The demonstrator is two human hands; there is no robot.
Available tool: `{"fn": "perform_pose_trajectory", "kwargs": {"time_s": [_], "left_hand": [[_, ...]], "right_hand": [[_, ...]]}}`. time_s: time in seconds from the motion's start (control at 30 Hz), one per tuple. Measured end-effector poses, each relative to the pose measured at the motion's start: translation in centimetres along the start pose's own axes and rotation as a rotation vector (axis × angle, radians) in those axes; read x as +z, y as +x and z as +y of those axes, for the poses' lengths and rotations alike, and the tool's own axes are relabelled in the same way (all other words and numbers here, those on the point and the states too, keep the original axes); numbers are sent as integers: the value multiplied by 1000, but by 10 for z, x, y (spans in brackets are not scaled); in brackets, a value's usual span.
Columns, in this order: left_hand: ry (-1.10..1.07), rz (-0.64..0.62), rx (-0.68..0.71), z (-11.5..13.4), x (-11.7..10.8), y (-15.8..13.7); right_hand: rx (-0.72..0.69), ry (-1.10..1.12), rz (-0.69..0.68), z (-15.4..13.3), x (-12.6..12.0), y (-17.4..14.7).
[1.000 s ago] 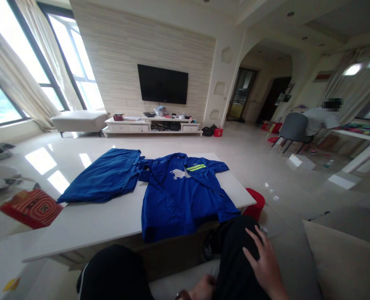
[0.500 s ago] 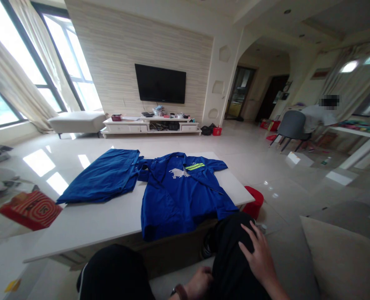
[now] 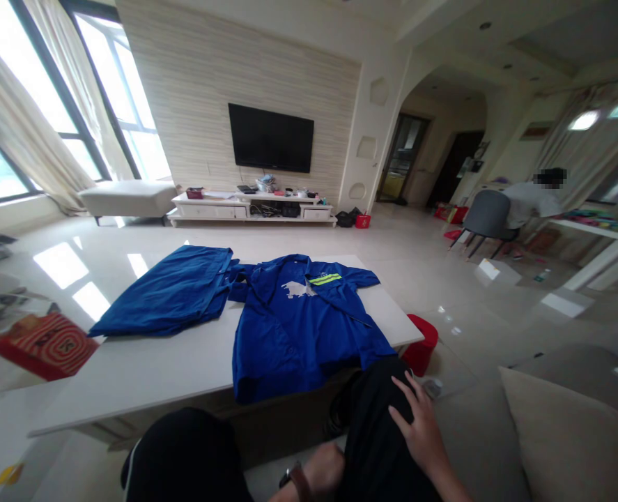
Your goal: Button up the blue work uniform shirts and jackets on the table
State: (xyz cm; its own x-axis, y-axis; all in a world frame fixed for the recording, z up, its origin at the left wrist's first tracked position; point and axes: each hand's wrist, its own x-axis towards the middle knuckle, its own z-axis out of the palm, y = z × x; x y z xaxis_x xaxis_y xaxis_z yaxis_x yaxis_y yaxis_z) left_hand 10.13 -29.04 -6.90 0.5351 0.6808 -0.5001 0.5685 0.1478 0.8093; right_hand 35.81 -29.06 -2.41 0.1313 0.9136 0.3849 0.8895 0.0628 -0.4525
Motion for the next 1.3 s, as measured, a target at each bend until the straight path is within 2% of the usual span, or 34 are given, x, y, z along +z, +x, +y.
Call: {"fn": "perform_pose_trajectory", "kwargs": {"time_s": [0.1,0.17,0.27,0.33,0.43,0.57,0.63,0.77,0.87,1.0,1.3], "left_hand": [[420,37,25,12,-23,-9],[599,40,65,20,-39,-13],[602,83,115,21,-59,-14],[615,120,99,14,-65,-11],[575,74,36,-4,-59,-1],[539,-139,-45,-25,-37,18],[558,-202,-78,-31,-30,27],[519,-266,-19,-39,-32,39],[492,-279,27,-47,-38,44],[455,-297,2,-55,-39,45],[427,-297,15,-54,-42,44]], "right_hand": [[12,10,-20,1,5,2],[6,9,-30,-1,7,4],[1,-3,-39,-5,8,8],[2,-10,-44,-6,7,9],[3,-8,-48,-5,6,9],[11,17,-35,-2,5,7],[19,25,-25,0,4,6],[22,35,-26,5,4,6],[14,50,-23,8,4,5],[22,65,-22,10,5,5],[27,78,-29,12,6,5]]}}
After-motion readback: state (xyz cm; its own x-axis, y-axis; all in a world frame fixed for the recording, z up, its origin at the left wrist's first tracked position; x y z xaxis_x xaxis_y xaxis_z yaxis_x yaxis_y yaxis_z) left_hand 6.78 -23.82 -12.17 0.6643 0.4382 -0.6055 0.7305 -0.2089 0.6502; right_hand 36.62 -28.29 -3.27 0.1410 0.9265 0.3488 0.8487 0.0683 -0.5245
